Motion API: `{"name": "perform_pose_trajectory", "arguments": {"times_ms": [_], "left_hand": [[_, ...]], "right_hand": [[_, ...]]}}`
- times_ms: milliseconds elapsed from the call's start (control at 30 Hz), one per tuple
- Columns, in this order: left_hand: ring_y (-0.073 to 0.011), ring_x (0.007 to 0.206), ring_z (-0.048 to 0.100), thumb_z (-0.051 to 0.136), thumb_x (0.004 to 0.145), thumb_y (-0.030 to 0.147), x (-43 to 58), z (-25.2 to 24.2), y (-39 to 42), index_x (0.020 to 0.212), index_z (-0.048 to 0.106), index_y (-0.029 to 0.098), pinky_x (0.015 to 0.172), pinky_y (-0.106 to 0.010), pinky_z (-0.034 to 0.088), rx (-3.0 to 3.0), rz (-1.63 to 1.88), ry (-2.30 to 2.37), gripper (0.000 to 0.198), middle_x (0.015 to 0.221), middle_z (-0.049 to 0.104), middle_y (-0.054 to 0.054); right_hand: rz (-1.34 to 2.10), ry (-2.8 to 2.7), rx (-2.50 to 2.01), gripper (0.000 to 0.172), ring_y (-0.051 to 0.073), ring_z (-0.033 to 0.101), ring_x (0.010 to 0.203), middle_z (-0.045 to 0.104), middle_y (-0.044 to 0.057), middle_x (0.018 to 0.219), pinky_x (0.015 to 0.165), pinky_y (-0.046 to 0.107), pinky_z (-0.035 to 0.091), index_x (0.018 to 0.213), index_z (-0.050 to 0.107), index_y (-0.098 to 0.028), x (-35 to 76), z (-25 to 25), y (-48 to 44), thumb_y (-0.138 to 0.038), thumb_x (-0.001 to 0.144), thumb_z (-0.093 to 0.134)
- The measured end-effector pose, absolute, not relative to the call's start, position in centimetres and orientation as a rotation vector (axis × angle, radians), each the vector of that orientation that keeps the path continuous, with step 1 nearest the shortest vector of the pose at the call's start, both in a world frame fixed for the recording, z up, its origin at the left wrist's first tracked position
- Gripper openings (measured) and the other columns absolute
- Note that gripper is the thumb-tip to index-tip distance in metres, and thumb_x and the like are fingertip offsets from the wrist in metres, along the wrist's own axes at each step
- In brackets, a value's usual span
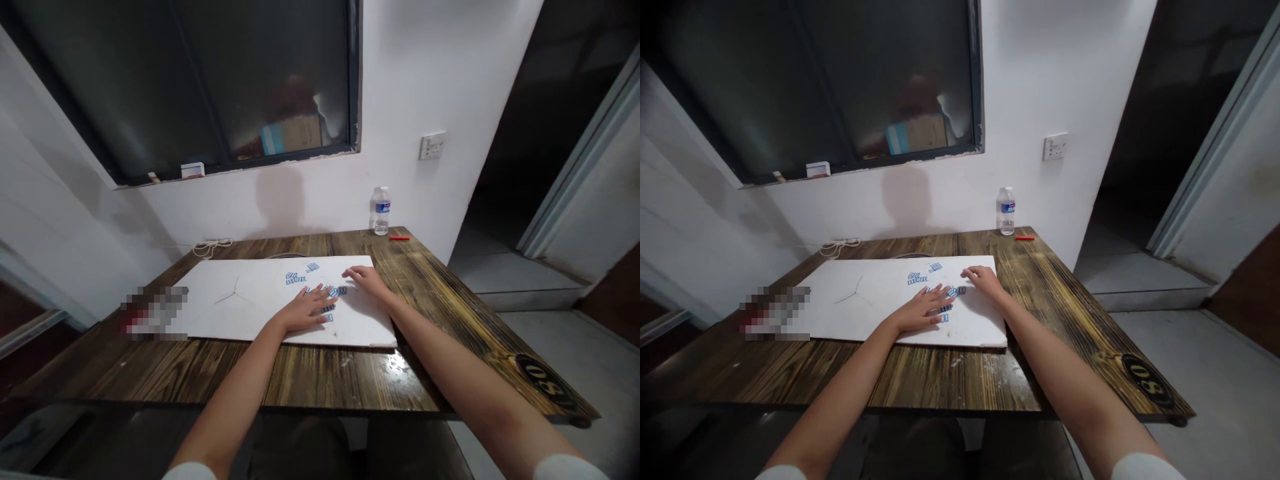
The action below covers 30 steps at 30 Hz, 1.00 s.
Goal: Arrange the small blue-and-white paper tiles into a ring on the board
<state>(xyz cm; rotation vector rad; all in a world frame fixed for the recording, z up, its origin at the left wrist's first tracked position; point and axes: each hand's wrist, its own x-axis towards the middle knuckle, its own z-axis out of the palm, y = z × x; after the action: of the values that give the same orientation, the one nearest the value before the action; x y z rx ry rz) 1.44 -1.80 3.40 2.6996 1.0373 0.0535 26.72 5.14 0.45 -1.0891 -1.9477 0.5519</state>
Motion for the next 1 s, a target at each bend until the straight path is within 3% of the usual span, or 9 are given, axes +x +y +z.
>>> {"name": "perform_pose_trajectory", "arguments": {"times_ms": [167,467,767,1000], "left_hand": [[-0.0246,0.143,0.022,0.05,0.088,0.056,0.6,3.2,-1.4,0.134,0.05,0.037,0.113,-0.048,0.014,2.745,0.084,0.993,0.05,0.153,0.031,-0.003],[-0.0227,0.129,0.046,0.054,0.09,0.038,0.1,2.4,-1.1,0.116,0.065,0.03,0.104,-0.041,0.034,2.829,0.382,1.347,0.03,0.139,0.052,-0.003],[-0.0224,0.12,0.053,0.054,0.088,0.037,0.1,2.2,-0.8,0.109,0.07,0.027,0.102,-0.041,0.037,2.697,0.532,1.54,0.028,0.124,0.064,-0.004],[-0.0223,0.117,0.054,0.053,0.088,0.036,0.3,2.5,-1.1,0.109,0.07,0.027,0.101,-0.041,0.037,2.706,0.528,1.509,0.028,0.121,0.066,-0.004]], "right_hand": [[0.268,-2.042,-1.25,0.022,0.025,0.062,0.098,0.072,0.008,0.101,0.09,0.039,0.043,0.091,0.073,-0.02,29.8,-1.6,6.8,-0.035,0.085,0.058],[0.329,-2.087,-1.12,0.016,0.023,0.063,0.101,0.072,0.005,0.103,0.096,0.039,0.04,0.086,0.075,-0.024,30.8,-3.5,8.3,-0.034,0.08,0.064],[0.315,-2.202,-1.325,0.039,0.03,0.048,0.119,0.062,0.003,0.124,0.1,0.047,0.035,0.102,0.072,-0.033,30.5,-2.5,6.9,-0.057,0.072,0.068],[0.285,-2.387,-1.296,0.061,0.037,0.031,0.132,0.048,0.004,0.141,0.104,0.058,0.021,0.117,0.065,-0.038,30.2,-1.2,5.4,-0.07,0.065,0.066]]}}
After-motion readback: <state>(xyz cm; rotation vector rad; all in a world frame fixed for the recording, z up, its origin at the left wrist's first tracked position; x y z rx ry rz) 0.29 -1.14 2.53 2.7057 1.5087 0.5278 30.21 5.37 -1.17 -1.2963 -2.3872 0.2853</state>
